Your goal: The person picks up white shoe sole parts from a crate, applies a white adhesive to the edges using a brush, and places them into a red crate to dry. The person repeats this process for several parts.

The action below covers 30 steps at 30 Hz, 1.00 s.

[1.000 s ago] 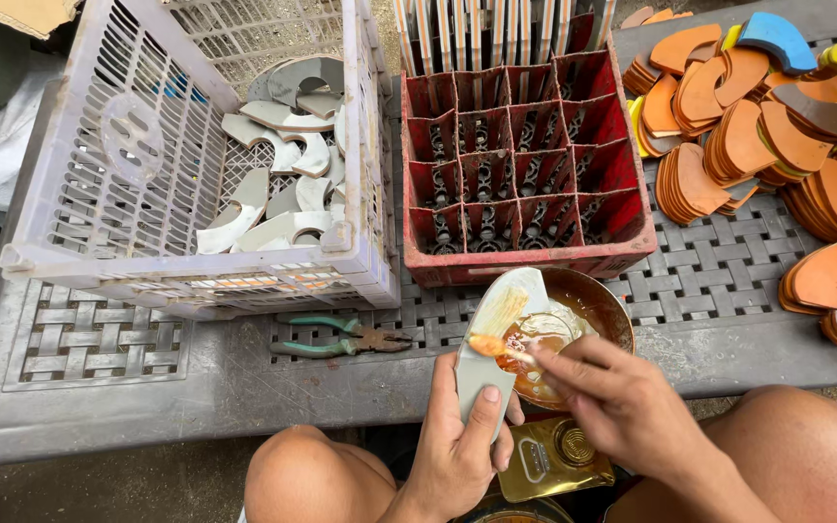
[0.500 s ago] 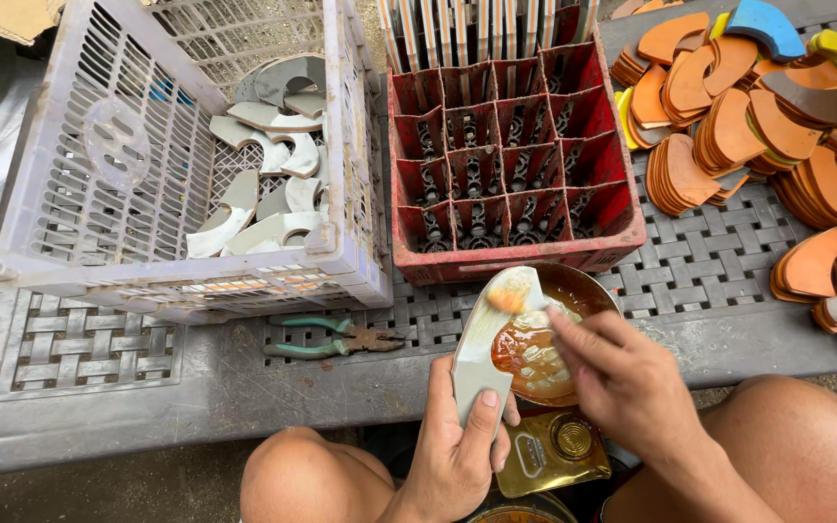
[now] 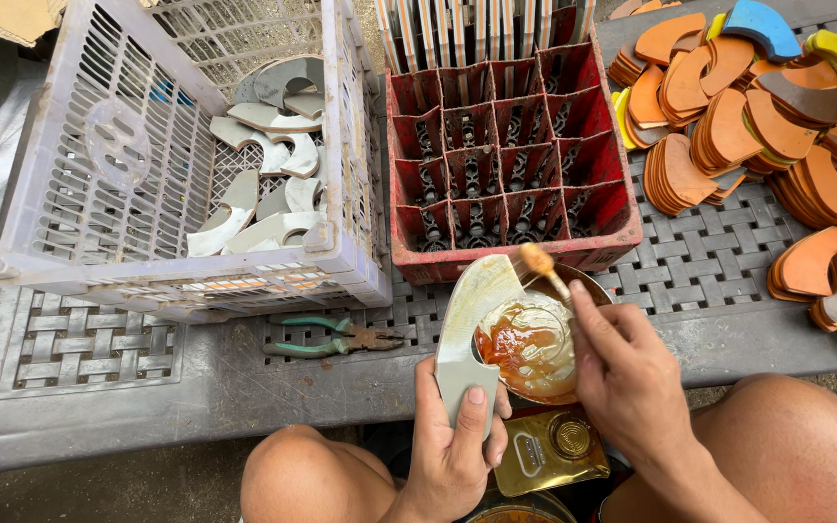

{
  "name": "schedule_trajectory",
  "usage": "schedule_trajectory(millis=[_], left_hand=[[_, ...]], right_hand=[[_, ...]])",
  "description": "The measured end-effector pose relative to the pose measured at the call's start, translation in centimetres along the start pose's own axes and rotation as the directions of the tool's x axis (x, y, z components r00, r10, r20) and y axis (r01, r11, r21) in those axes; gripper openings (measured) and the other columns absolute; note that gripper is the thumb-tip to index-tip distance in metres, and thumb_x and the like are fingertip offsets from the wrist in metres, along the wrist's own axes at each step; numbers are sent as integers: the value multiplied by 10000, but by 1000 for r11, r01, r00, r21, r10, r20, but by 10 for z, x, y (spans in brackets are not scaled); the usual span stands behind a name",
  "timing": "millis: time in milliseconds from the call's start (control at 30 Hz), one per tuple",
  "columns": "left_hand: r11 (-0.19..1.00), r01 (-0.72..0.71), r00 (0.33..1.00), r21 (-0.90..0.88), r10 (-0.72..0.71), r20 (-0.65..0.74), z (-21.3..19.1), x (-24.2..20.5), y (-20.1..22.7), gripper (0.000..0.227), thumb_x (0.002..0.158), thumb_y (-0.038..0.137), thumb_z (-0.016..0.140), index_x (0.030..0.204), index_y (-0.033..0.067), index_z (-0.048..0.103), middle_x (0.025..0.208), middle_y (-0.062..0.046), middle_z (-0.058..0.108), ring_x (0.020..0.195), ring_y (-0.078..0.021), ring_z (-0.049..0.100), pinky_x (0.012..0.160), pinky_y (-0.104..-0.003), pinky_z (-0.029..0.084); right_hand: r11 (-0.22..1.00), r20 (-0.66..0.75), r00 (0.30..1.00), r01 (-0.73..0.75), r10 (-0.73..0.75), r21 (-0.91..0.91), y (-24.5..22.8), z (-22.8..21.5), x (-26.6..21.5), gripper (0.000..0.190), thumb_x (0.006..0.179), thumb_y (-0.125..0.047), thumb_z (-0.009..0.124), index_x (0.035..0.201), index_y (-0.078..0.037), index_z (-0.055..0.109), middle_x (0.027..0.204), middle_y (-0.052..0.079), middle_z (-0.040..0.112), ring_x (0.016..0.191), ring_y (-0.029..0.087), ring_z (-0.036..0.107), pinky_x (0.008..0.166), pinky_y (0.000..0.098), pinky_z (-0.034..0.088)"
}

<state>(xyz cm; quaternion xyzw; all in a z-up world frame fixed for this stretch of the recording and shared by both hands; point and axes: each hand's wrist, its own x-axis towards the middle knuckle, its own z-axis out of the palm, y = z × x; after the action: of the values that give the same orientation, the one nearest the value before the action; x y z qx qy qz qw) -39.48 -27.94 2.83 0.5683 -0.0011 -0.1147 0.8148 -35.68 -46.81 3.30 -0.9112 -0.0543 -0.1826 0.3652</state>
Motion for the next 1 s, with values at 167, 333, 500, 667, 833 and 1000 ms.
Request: schedule_trajectory(millis=[167,333,500,667,833,1000], left_hand=[[999,-15,1000,-28,15,-18,1,2,-2,325,1087,225,431,1308,11,325,957,-147,581,569,-76,494,488,-194,415],[998,-17,999,-55,15,-38,-2,1,-2,299,1089,213,441,1263,7,313,966,-152,578,578,-89,509,480,-201,413],[1000,5,1000,-2,-5,10,-2,3,-2,311,1096,233,427,1288,8,328,966,-148,581,576,-82,504,495,-202,426],[999,7,999,47,-10,50,-1,1,-2,348,1093,241,424,1330,9,316,969,-146,585,574,-77,505,498,-199,422],[998,41,997,47,-44,70,-1,2,0,352,1100,247,414,1329,-3,321,972,-146,589,567,-73,507,500,-202,435],[998,29,995,64,-35,95,-2,0,2,378,1103,242,425,1378,7,316,966,-132,585,576,-65,504,512,-195,432]], right_hand=[[989,-13,991,132,-131,72,-5,2,-4,406,901,-19,707,1305,-47,671,933,123,661,742,225,669,641,331,549],[999,18,1000,-12,12,33,-2,2,-2,414,903,-16,703,1316,-39,677,927,142,661,725,232,668,638,339,545],[999,-60,998,15,-12,42,6,-13,5,397,926,-13,686,1322,-38,669,939,129,662,764,239,658,669,345,534],[996,-12,1000,28,-27,87,0,-9,0,393,907,-10,705,1299,-39,687,931,124,681,743,226,675,660,331,548],[997,-72,997,37,-33,61,4,-15,7,387,938,-14,696,1323,-42,667,965,118,679,788,218,677,677,321,539],[988,94,994,37,-51,148,1,-12,-1,409,884,-17,698,1290,-66,686,936,94,682,722,203,687,634,313,555]])
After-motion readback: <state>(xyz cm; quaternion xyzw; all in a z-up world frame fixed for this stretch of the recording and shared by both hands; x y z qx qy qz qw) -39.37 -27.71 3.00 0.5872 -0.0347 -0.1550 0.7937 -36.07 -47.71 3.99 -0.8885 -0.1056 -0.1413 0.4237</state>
